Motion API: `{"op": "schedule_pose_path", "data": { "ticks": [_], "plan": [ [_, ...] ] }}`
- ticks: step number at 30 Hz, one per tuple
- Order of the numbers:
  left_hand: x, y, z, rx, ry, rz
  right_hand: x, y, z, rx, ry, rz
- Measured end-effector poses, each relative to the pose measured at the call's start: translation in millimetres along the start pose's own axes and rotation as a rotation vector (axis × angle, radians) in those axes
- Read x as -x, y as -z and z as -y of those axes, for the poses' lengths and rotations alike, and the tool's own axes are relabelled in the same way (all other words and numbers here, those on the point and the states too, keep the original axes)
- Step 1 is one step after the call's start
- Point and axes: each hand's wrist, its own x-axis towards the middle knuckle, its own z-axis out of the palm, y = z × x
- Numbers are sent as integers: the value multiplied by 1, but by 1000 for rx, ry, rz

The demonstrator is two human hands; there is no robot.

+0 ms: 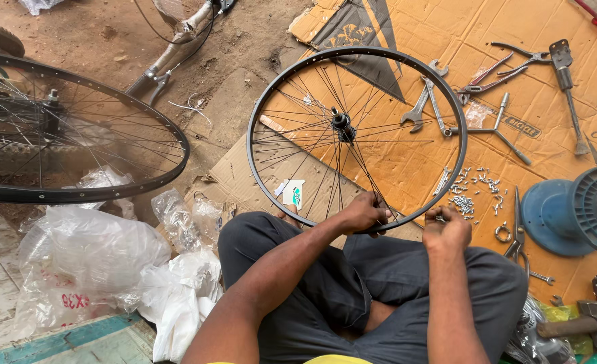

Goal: The person sits on the floor and works on a bicycle wheel, inserting spokes and tightening the nipples by hand. The person rotates the wheel to access different sections and continues to adjust the spokes.

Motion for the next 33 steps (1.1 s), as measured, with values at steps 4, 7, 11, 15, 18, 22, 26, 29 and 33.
{"op": "schedule_pose_path", "data": {
  "ticks": [4, 7, 11, 15, 18, 22, 26, 29, 33],
  "plan": [
    [-1, -13, -8, 122, 8, -92, 83, -7, -8, 134, -114, 110],
    [3, -18, -8, 102, 23, -139, 122, -21, -15, 256, -137, 32],
    [15, -9, -19, -2, 5, -41, 147, -47, -25, 334, -59, 24],
    [26, -7, -23, -93, -6, 15, 158, -52, -26, 308, -56, 75],
    [28, -10, -29, 49, 26, -52, 169, -50, -21, 396, -39, 109],
    [21, -10, -36, 97, 87, -31, 186, -46, -14, 377, -48, 133],
    [21, -7, -38, 91, 107, 13, 198, -60, -17, 406, -51, 130],
    [20, -10, -43, 97, 122, -39, 208, -68, -24, 468, -32, 117],
    [19, -12, -44, 122, 120, -56, 214, -69, -32, 528, 28, 128]
  ]
}}
